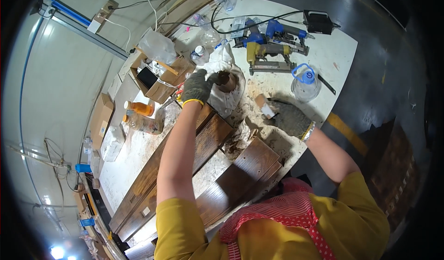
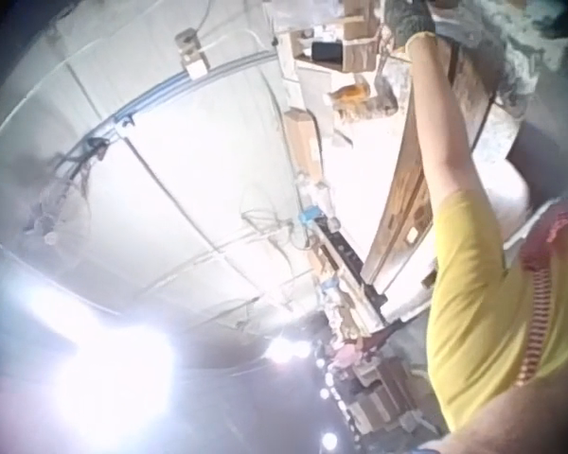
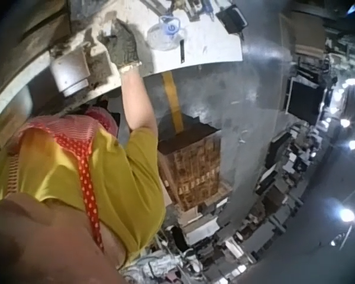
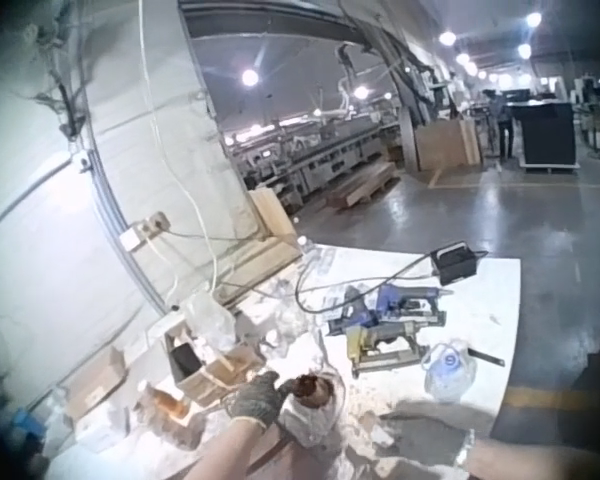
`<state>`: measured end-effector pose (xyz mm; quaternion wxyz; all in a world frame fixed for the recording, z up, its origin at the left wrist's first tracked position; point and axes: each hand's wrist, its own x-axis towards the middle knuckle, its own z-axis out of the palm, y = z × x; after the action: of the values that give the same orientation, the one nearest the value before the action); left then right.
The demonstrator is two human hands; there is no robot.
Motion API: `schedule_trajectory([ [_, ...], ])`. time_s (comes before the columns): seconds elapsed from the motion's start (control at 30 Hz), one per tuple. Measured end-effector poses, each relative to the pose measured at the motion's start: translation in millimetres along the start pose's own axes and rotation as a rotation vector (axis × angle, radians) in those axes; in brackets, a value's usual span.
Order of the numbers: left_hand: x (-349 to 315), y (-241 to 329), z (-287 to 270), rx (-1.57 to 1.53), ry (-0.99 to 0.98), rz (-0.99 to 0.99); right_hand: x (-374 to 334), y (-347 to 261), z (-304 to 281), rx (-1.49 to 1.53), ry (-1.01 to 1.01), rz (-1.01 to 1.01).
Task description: The person wipes long wooden boards with a cloth and applies a substance using a small applicator block, moving the tools back and forth along the length of the wood.
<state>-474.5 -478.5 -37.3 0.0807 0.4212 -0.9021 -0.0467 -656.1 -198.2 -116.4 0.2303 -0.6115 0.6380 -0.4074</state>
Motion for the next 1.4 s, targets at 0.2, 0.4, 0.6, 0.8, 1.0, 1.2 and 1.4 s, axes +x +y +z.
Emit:
schedule_trajectory([
  [0.2, 0.3, -13.9, 26.5, -0.212, -0.102, -0.072, 55.1, 8.8, 17.4, 1.242, -0.017, 0.403],
  [0.4, -17.9, -27.5, -2.4, -1.153, -0.104, -0.588, 126.1, 5.1, 23.7, 0.493, 0.069, 0.270],
  [0.6, -32.9, -21.2, -1.6, -1.523, -0.056, -0.707, 176.3, -9.5, 45.1, 0.113, 0.180, 0.038],
  [0.8, -31.6, -23.6, 0.2, -1.534, 0.003, -0.718, 191.0, -6.4, 48.7, -0.276, 0.183, -0.058],
  [1.0, -35.7, -21.6, -2.6, -1.487, -0.082, -0.645, 187.7, -11.6, 48.3, -0.257, 0.189, -0.165],
  [1.2, -49.3, -22.2, -2.8, -1.790, 0.046, -0.719, 175.5, -4.1, 41.1, 1.305, -0.022, 0.552],
  [1.4, -63.7, 0.6, 20.2, -1.943, -0.061, -0.768, 161.0, -7.9, 51.0, 1.837, -0.097, 0.543],
])
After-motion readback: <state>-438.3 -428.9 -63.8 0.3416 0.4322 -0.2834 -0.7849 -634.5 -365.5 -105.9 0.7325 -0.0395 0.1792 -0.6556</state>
